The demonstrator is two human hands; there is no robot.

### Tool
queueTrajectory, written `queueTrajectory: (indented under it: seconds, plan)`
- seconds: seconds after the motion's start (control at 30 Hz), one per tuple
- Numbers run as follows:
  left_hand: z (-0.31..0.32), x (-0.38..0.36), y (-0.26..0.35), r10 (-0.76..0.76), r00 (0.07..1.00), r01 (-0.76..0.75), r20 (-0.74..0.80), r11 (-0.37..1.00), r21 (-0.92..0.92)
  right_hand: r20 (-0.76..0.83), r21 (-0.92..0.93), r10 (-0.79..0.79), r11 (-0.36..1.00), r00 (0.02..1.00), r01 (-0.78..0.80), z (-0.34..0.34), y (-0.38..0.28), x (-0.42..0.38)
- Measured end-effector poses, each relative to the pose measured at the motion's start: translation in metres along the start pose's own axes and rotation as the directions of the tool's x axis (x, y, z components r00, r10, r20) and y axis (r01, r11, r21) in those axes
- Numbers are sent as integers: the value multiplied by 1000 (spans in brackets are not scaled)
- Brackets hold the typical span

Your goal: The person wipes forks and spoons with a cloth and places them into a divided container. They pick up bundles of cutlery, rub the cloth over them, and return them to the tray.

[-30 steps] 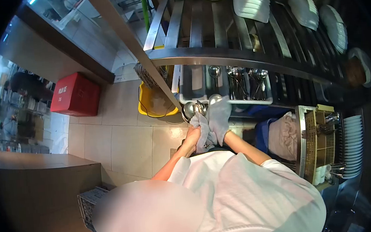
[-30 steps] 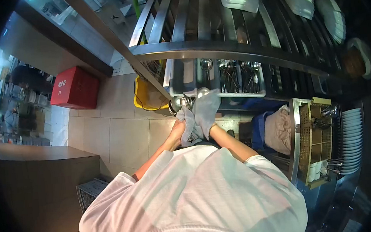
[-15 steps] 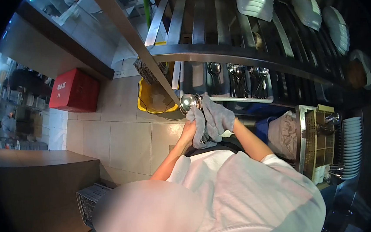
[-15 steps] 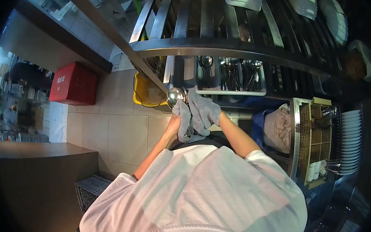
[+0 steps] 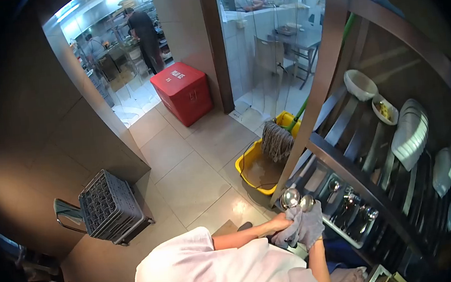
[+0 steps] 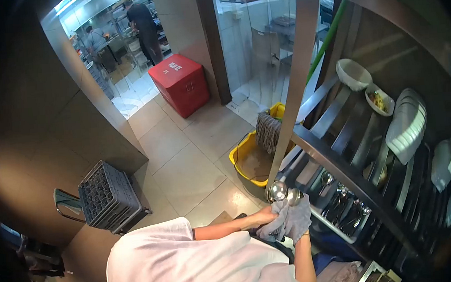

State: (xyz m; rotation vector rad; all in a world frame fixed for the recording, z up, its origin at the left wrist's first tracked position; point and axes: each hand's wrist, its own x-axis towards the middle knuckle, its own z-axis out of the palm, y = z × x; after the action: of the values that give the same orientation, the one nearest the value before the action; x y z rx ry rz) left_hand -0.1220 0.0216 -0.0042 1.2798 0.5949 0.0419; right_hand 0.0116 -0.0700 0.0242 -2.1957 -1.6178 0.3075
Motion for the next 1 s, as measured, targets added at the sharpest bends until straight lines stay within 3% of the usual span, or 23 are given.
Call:
queueTrajectory:
  seconds: [0.1, 0.17, 0.23, 0.33, 0.37, 0.43, 0.5, 0.57, 0.6, 0.63, 0.67, 0.7, 0.73, 0.8, 0.87, 0.9, 0.93, 0.97, 1.0]
  plan:
    - [-4, -6, 3, 61, 998, -62, -15, 994, -93, -2, -10, 12, 1000, 1000, -12, -1, 4, 3]
    - [1, -25, 29, 27, 999, -24, 26, 996, -88, -9, -16, 20, 1000, 1000, -20, -2, 8, 2]
    - [3, -16, 18, -7, 996, 14, 88, 997, -81, -13, -14, 26, 1000, 1000, -26, -3, 11, 2]
    - [7, -12, 13, 56, 994, -18, 93, 930, -366, -50, 4, 48, 999, 998, -47, -5, 17, 0]
    - [7, -11, 14, 58, 994, -19, 96, 931, -364, -67, 14, 57, 998, 996, -56, -6, 19, 0]
    - [5, -10, 15, -18, 989, 106, 149, 783, -613, -120, 62, 92, 994, 989, -85, -10, 23, -1]
    - [1, -7, 13, -11, 984, 117, 177, 789, -603, -185, 152, 152, 981, 971, -124, -14, 27, 1]
    - [-10, -2, -1, -93, 937, 289, 337, 750, -595, -262, 294, 235, 943, 936, -154, -19, 33, 10]
    - [-1, 2, -9, 20, 959, 191, 282, 691, -698, -297, 372, 281, 914, 913, -160, -21, 39, 17]
    - [1, -4, -1, -1, 954, 218, 301, 691, -689, -329, 428, 318, 890, 889, -160, -23, 46, 25]
    - [6, -8, 5, 22, 978, 103, 209, 816, -569, -368, 426, 338, 889, 866, -166, -21, 54, 32]
    - [10, -12, 16, 46, 992, 6, 116, 911, -412, -438, 316, 317, 930, 841, -186, -16, 65, 36]
    - [12, -10, 20, 23, 997, -1, 69, 949, -316, -526, 90, 242, 969, 816, -230, -5, 75, 38]
    - [12, 0, 26, -92, 996, 92, 15, 958, -271, -626, -328, 52, 888, 778, -323, 25, 90, 27]
    - [15, 2, 33, -210, 978, 198, -1, 926, -320, -562, -149, 77, 970, 824, -192, 38, 66, 7]
    - [19, -1, 44, -80, 995, 98, 66, 938, -332, -593, -43, 0, 999, 805, -31, 48, 54, -3]
    - [22, -3, 51, -64, 994, 96, 87, 885, -455, -610, 11, -75, 995, 789, 103, 53, 44, -9]
    - [16, 3, 41, -104, 992, 125, 74, 896, -425, -613, 13, -54, 997, 788, 78, 41, 49, -17]
    - [14, 3, 40, -97, 992, 122, 80, 906, -406, -370, 262, 64, 964, 927, 38, 29, 59, -21]
